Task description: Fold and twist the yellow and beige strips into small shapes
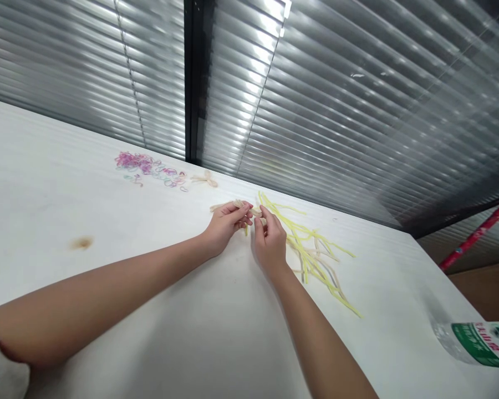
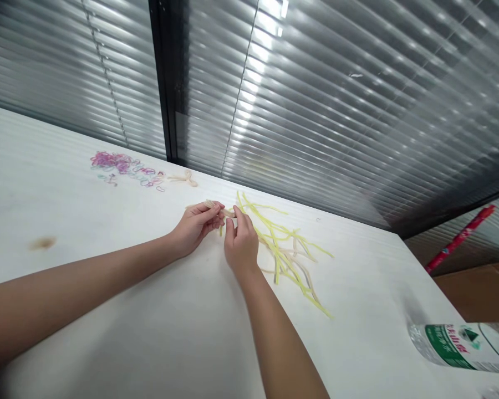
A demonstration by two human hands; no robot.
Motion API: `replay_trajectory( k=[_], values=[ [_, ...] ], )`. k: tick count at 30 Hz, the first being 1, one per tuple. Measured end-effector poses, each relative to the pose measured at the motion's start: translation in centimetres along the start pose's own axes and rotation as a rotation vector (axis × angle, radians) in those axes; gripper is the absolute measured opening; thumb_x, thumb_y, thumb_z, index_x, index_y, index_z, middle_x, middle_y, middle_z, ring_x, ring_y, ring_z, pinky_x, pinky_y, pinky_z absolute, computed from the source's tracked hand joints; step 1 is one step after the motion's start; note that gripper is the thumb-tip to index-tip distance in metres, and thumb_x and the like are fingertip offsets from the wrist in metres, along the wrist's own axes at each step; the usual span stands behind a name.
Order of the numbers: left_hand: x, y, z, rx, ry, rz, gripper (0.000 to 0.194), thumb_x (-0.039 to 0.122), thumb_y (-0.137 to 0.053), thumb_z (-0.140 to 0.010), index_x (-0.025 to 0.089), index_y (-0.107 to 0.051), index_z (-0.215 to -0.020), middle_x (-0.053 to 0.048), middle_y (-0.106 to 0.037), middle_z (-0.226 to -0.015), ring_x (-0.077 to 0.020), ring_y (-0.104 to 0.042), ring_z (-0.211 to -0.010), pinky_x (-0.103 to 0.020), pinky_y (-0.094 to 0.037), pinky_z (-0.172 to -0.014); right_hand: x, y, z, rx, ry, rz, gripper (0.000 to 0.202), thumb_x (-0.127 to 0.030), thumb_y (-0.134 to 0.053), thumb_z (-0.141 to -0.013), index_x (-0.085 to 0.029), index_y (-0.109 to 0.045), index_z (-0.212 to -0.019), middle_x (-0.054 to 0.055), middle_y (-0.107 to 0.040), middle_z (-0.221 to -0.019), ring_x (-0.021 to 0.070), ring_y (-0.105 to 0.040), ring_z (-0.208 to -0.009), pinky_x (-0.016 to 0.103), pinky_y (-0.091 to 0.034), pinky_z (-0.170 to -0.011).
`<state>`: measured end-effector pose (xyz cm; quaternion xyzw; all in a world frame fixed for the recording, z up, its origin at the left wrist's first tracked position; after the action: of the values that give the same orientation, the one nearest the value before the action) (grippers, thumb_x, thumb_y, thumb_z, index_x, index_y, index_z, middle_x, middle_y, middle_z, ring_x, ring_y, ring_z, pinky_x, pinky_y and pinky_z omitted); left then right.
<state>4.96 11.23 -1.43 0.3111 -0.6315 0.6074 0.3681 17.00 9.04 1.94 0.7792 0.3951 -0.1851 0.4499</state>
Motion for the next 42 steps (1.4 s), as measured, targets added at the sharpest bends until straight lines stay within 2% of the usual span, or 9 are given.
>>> replay_trajectory(
  k=[2, 4, 13, 19, 29, 34, 39, 42],
  values=[
    [-0.2, 0.1, -0.1, 0.006, 0.029, 0.03, 0.028, 0.038, -0.075, -0.07, 0.015, -0.066, -0.083, -0.001, -0.06, -0.073, -0.0098, -0.055, -0.067, -0.026, -0.043, -0.069, 0.3, 0.2, -0.1, 0.024, -0.028, -0.049, 0.037, -0.035, -0.045, -0.091, -0.02, -0.06, -0.122, 0.009, -0.067, -0.106, 0.0164, -0.06, -0.075, 0.032, -0.049, -0.075],
    [-0.4, 0.2, -0.1, 0.005, 0.045, 0.051, 0.029, 0.038, -0.076, -0.07, 0.015, -0.067, -0.085, -0.001, -0.061, -0.074, -0.0102, -0.057, -0.068, -0.026, -0.044, -0.071, 0.3, 0.6, -0.1, 0.053, -0.027, -0.103, 0.033, -0.035, -0.049, -0.09, -0.022, -0.065, -0.116, 0.008, -0.068, -0.103, 0.0152, -0.059, -0.07, 0.03, -0.048, -0.071],
    [-0.6, 0.0, -0.1, -0.016, 0.087, 0.074, 0.028, 0.036, -0.075, -0.071, 0.015, -0.066, -0.086, -0.002, -0.064, -0.077, -0.0111, -0.06, -0.069, -0.025, -0.043, -0.068, 0.3, 1.4, -0.3, 0.101, -0.063, -0.246, 0.027, -0.031, -0.053, -0.088, -0.023, -0.071, -0.107, 0.007, -0.069, -0.099, 0.0169, -0.062, -0.084, 0.03, -0.049, -0.074],
    [-0.7, -0.1, -0.2, -0.039, 0.096, 0.094, 0.027, 0.034, -0.075, -0.072, 0.014, -0.065, -0.087, -0.002, -0.064, -0.078, -0.0113, -0.06, -0.07, -0.025, -0.043, -0.068, 0.1, 1.5, -0.4, 0.092, -0.053, -0.249, 0.028, -0.031, -0.052, -0.088, -0.023, -0.071, -0.107, 0.006, -0.067, -0.097, 0.016, -0.062, -0.081, 0.03, -0.049, -0.072],
    [-0.6, -0.3, -0.2, -0.061, 0.079, 0.087, 0.025, 0.033, -0.074, -0.073, 0.014, -0.065, -0.085, -0.002, -0.063, -0.078, -0.011, -0.06, -0.07, -0.024, -0.042, -0.067, -0.6, 2.0, -0.5, 0.141, 0.055, -0.209, 0.023, -0.025, -0.052, -0.088, -0.019, -0.072, -0.098, 0.007, -0.068, -0.092, 0.0154, -0.063, -0.083, 0.027, -0.05, -0.068],
    [-0.6, -0.4, -0.2, -0.066, 0.078, 0.085, 0.024, 0.034, -0.074, -0.073, 0.014, -0.064, -0.083, -0.002, -0.062, -0.079, -0.0106, -0.059, -0.07, -0.023, -0.041, -0.065, -0.4, 1.8, -0.5, 0.134, 0.023, -0.186, 0.022, -0.025, -0.053, -0.088, -0.016, -0.071, -0.096, 0.008, -0.069, -0.091, 0.0149, -0.063, -0.08, 0.026, -0.049, -0.065],
    [-0.5, -0.4, -0.1, -0.048, 0.07, 0.044, 0.024, 0.035, -0.075, -0.071, 0.015, -0.064, -0.08, -0.001, -0.061, -0.08, -0.0096, -0.057, -0.069, -0.022, -0.04, -0.063, -0.1, 1.4, -0.3, 0.118, -0.002, -0.132, 0.027, -0.026, -0.051, -0.089, -0.016, -0.069, -0.104, 0.007, -0.067, -0.091, 0.0125, -0.059, -0.069, 0.025, -0.047, -0.059],
    [-0.5, -0.6, 0.0, -0.048, 0.056, -0.004, 0.025, 0.036, -0.074, -0.072, 0.015, -0.066, -0.082, -0.001, -0.06, -0.081, -0.0088, -0.055, -0.068, -0.022, -0.039, -0.062, -0.2, 1.1, -0.3, 0.097, 0.03, -0.078, 0.031, -0.025, -0.046, -0.09, -0.016, -0.067, -0.112, 0.008, -0.064, -0.091, 0.0135, -0.059, -0.073, 0.026, -0.047, -0.062]
  ],
)
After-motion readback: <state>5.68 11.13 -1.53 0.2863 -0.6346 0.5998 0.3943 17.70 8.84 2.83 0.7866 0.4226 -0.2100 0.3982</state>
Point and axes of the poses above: each hand's wrist, its own z-axis away from the middle knuckle, its own y-axis out of the back of the hand, x = y × z, the point moved 9 cm from there along -z, towards the middle knuckle
